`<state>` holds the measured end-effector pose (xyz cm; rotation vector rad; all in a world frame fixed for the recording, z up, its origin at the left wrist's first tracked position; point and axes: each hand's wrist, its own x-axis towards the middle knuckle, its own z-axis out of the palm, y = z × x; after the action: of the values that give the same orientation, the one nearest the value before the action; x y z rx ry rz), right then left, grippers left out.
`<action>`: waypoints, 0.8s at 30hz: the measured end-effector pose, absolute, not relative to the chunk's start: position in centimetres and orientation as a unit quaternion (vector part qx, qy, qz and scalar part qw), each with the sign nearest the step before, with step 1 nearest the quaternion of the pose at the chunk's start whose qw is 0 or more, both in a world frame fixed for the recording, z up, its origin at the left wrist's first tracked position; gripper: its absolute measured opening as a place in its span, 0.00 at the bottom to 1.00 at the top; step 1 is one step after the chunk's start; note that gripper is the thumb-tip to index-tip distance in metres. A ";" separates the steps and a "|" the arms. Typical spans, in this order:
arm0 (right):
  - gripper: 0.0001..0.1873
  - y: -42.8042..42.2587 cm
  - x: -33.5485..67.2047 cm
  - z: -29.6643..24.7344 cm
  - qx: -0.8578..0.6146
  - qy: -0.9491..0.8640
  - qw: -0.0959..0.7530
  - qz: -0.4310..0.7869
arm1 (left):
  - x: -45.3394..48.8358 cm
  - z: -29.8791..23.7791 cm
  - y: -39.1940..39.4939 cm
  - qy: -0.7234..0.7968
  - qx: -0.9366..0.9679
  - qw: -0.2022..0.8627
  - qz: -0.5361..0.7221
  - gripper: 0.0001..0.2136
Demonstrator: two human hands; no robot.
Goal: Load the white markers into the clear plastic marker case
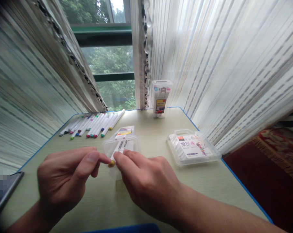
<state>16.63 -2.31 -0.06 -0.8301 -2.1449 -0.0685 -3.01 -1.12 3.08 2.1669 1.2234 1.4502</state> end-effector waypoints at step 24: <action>0.16 -2.8 16.5 0.1 -0.342 -0.843 0.414 -0.038 | -3.4 2.6 -0.6 0.366 0.765 0.124 0.515 0.14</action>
<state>16.52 -2.84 0.05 -0.8604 -2.1180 -0.0946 -3.39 -0.57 2.62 2.2303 1.0657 1.5014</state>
